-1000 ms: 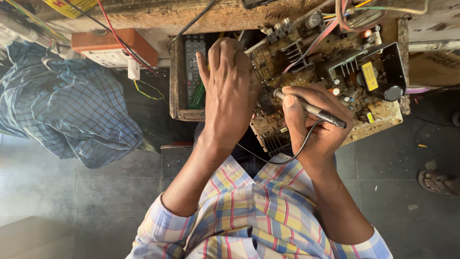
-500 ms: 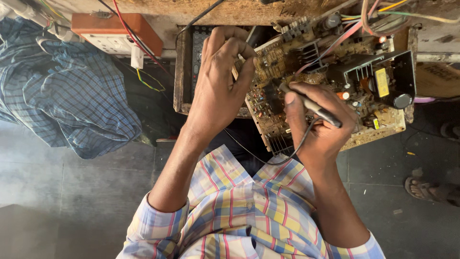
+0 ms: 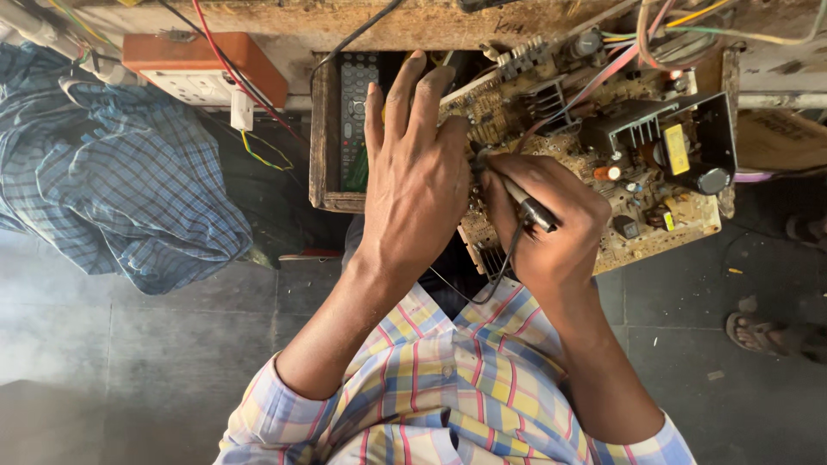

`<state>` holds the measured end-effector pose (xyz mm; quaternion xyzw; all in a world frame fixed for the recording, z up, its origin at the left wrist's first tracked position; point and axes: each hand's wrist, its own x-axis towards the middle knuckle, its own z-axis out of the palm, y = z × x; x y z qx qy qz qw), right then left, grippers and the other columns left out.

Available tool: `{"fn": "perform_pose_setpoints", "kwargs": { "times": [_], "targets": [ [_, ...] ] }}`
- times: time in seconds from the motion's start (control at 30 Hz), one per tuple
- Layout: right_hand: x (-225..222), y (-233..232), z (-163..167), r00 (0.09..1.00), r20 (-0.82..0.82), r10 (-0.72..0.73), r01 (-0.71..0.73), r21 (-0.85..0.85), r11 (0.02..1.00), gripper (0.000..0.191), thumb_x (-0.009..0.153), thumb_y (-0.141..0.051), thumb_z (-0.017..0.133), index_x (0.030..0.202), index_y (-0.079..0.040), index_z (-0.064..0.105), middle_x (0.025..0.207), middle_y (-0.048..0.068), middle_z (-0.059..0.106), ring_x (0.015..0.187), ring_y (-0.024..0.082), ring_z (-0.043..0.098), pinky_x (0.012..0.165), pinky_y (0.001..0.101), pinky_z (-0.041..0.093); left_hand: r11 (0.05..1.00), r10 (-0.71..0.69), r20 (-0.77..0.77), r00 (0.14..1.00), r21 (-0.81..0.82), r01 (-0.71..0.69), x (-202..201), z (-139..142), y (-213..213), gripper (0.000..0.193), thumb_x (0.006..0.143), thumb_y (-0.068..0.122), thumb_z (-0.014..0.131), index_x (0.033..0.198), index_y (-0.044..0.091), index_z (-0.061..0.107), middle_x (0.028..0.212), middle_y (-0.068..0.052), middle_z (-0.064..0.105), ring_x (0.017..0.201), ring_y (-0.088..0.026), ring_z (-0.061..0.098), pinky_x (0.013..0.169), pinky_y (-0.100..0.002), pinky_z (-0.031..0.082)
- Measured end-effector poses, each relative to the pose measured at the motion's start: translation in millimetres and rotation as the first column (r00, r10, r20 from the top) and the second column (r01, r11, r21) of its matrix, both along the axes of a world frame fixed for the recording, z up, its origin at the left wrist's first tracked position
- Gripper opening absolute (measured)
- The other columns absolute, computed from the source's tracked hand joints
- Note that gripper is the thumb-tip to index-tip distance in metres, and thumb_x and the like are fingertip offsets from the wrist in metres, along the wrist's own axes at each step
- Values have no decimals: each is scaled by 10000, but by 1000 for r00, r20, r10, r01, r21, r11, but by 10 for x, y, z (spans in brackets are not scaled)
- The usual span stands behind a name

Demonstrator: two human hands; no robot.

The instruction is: The person brushes dust off a dusty circuit board with a paintbrush, then holds the board steady and solders components on it with a soldering iron, working across different points on the board.

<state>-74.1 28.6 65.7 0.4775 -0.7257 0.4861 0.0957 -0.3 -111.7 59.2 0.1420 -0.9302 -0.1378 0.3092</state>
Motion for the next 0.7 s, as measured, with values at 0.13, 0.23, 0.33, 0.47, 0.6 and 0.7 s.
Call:
{"fn": "perform_pose_setpoints", "kwargs": {
  "times": [0.13,0.23,0.33,0.47,0.6,0.7],
  "targets": [
    [-13,12,-14,1000,-1,1,-1,5,1000,173,994,63,739,1161,24,717,1100,167,741,983,293,762,840,353,588,1000,16,30,999,2,-16,-32,-32,19,125,937,79,641,1023,-9,668,1525,-187,438,1525,-384,310,1270,-637,222],
    [-28,23,-18,1000,12,7,-7,16,1000,174,990,62,750,1156,25,717,1096,169,742,972,295,761,825,351,585,1000,12,29,1000,8,-12,-45,-62,37,142,934,84,648,1027,-15,688,1511,-195,436,1525,-387,309,1276,-624,226],
    [-32,27,-21,1000,12,14,-14,3,1000,183,992,70,746,1166,19,719,1103,165,744,977,293,764,828,344,591,1000,-6,8,1000,13,5,-38,-75,47,149,964,76,640,1057,-26,696,1533,-194,425,1539,-381,306,1296,-608,229],
    [-37,24,-33,1000,30,1,-1,-5,1000,188,978,71,759,1155,19,723,1091,165,745,950,286,767,796,339,589,997,-41,0,999,65,41,-18,-72,39,188,930,33,622,1083,-44,699,1521,-202,423,1551,-399,296,1304,-605,231],
    [-50,23,-45,1000,27,4,-4,-12,1000,190,981,69,765,1159,17,723,1098,161,746,962,279,769,804,338,593,990,-64,-31,997,124,67,-1,-77,44,254,873,1,618,1106,-67,695,1526,-226,410,1548,-424,280,1298,-608,240],
    [-50,28,-49,999,44,-1,1,-1,1000,193,973,69,772,1155,18,730,1086,164,749,948,278,768,796,338,588,987,-69,-70,995,138,78,8,-95,57,300,872,-27,613,1156,-83,688,1559,-226,400,1564,-433,279,1312,-595,263]
  ]
}}
